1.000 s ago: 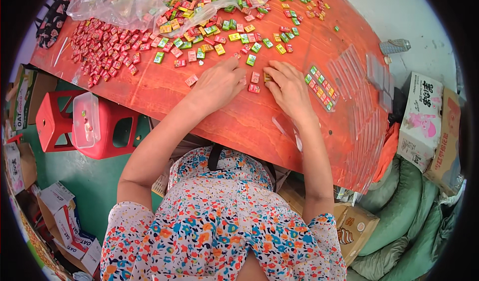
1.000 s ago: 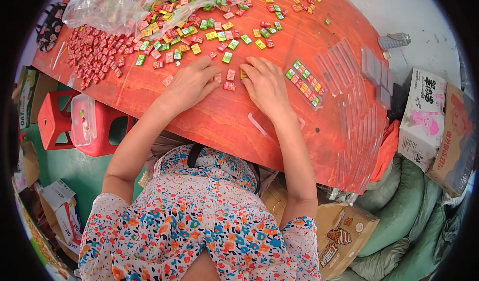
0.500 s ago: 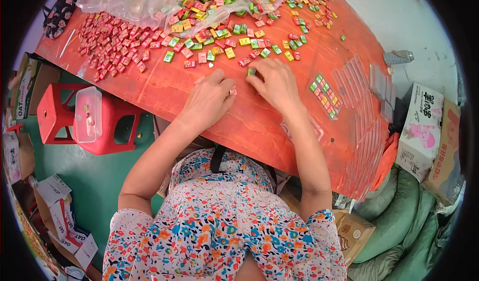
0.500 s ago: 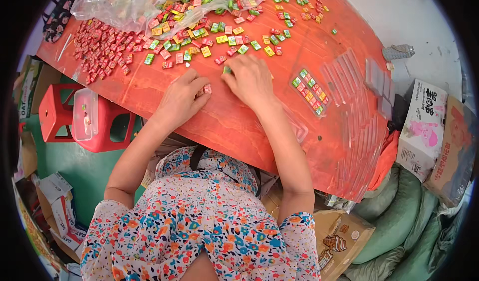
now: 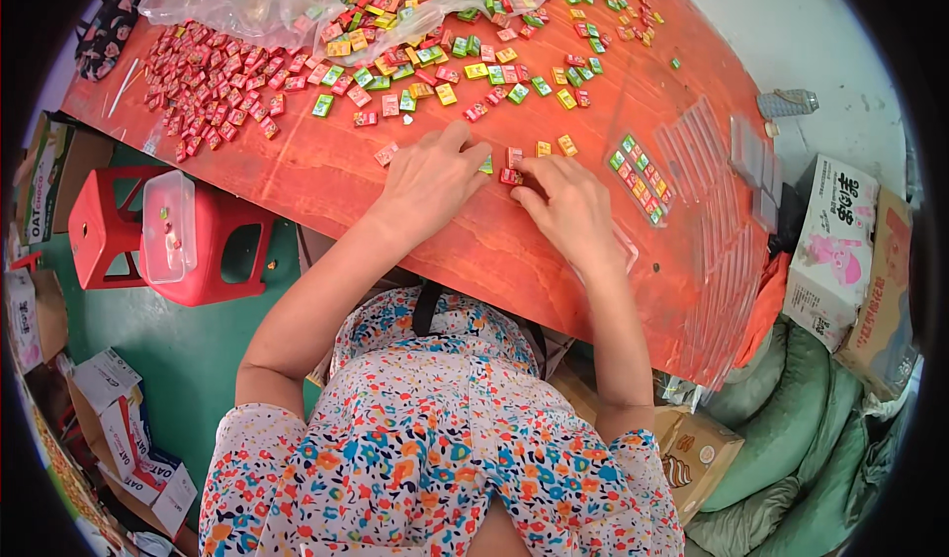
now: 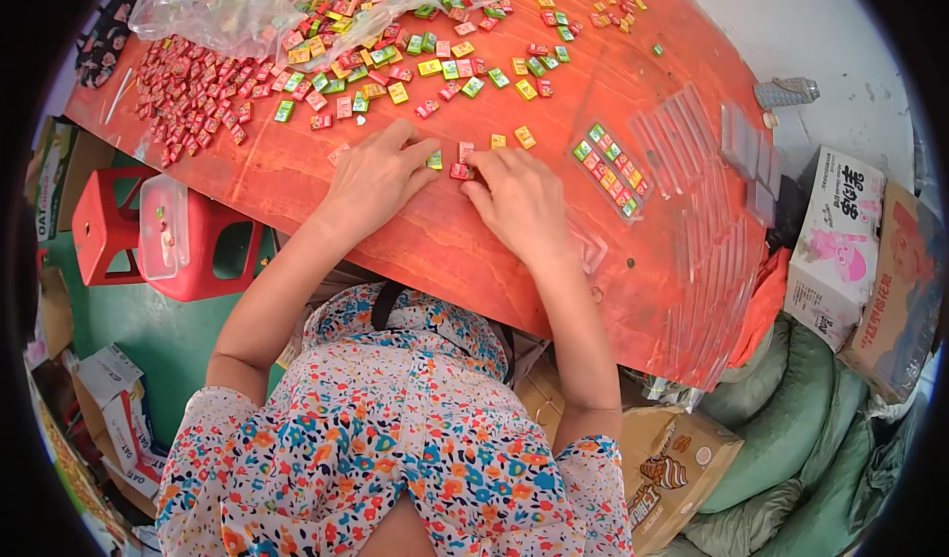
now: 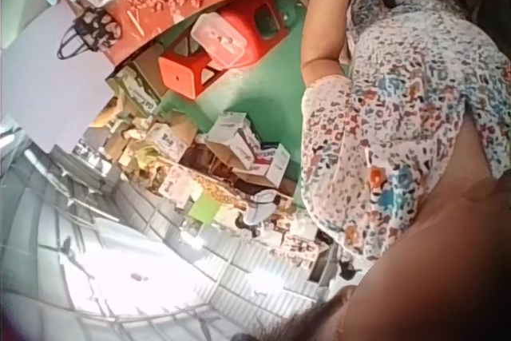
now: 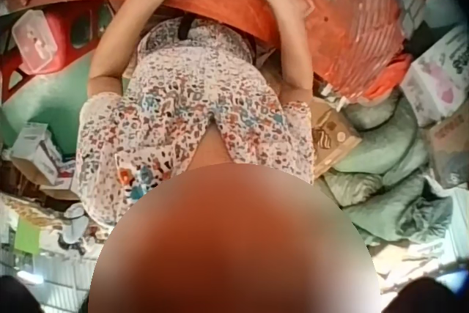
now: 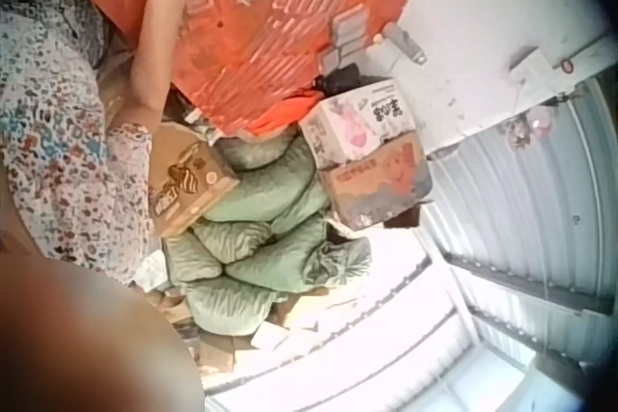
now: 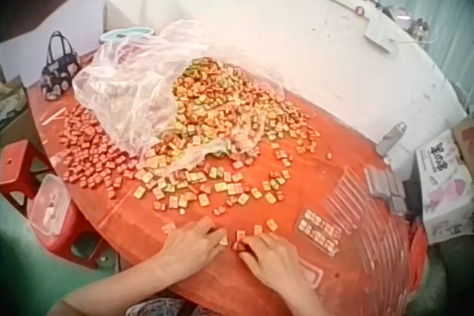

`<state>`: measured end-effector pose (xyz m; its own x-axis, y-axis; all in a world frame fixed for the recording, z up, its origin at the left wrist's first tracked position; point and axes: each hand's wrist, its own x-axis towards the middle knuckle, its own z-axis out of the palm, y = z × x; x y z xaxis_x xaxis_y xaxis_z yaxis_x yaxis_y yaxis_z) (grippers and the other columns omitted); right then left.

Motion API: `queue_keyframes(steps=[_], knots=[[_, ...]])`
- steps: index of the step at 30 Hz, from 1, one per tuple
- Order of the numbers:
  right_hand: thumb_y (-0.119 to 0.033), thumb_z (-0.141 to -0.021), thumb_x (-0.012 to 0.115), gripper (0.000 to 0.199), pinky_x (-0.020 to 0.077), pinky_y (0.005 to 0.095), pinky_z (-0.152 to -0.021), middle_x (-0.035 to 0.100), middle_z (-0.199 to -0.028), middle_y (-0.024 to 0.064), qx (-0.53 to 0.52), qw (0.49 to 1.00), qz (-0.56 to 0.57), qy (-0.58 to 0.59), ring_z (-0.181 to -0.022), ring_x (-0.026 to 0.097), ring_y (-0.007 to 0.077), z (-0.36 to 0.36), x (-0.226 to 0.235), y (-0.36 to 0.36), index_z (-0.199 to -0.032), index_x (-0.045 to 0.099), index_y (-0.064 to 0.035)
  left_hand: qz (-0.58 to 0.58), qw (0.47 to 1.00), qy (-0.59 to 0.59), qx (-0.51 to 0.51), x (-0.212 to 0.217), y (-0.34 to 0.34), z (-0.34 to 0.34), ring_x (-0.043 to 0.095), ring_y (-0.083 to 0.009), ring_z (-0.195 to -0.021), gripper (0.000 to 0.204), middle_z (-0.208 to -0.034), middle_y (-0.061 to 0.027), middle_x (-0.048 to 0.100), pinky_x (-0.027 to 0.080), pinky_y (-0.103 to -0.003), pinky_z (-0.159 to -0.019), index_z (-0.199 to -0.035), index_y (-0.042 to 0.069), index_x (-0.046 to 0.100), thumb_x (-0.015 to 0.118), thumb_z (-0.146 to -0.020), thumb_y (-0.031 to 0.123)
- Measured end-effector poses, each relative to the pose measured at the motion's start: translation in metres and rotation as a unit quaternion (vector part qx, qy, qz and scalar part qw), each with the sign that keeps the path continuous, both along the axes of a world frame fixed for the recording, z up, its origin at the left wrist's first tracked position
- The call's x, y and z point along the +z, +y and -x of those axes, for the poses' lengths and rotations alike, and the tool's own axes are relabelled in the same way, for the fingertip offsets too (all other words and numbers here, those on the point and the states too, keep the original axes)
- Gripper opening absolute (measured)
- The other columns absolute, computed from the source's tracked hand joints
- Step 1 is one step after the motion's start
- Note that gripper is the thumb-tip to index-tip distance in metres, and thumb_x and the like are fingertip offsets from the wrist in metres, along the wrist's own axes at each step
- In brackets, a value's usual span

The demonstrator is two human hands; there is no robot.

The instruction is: Packing small wrapped items into plastic trays and placing the finished sets into a cardboard box.

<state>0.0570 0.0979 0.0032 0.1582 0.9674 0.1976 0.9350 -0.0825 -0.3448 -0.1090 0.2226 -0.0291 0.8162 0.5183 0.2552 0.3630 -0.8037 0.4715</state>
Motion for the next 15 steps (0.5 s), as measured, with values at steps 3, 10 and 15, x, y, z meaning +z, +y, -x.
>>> queue_keyframes(steps=[3,10,15], knots=[[-0.014,-0.082,0.073,0.02,0.0546,0.0412,-0.072,0.07,-0.091,0.0094,-0.022,0.999,-0.025,-0.018,-0.086,0.068,0.0289,0.007,-0.011,-0.001,-0.099,0.067,-0.0067,-0.004,1.0,-0.007,-0.009,0.0,-0.002,0.001,0.066,-0.0268,-0.087,0.032,-0.097,-0.0067,0.058,0.053,-0.041,-0.066,-0.111,0.012,0.068,0.074,-0.082,0.022],[-0.012,-0.085,0.071,0.015,0.0557,0.0399,-0.069,0.072,-0.087,0.0113,-0.049,0.997,-0.014,0.064,-0.083,0.07,0.0281,0.024,-0.015,0.01,-0.097,0.067,-0.0051,0.031,0.999,-0.016,0.009,0.006,-0.011,0.016,0.066,-0.0282,-0.086,0.022,-0.093,-0.0079,0.056,0.054,-0.042,-0.066,-0.096,0.009,0.066,0.073,-0.08,0.022],[-0.013,-0.085,0.069,0.017,0.0536,0.0414,-0.074,0.071,-0.094,0.0078,-0.088,0.988,-0.028,0.128,-0.089,0.068,0.0283,0.003,-0.007,0.012,-0.101,0.069,-0.0085,-0.034,0.998,-0.036,0.045,0.011,-0.019,0.009,0.062,-0.0264,-0.086,0.031,-0.092,-0.0063,0.056,0.051,-0.041,-0.068,-0.096,0.008,0.066,0.077,-0.076,0.03]])
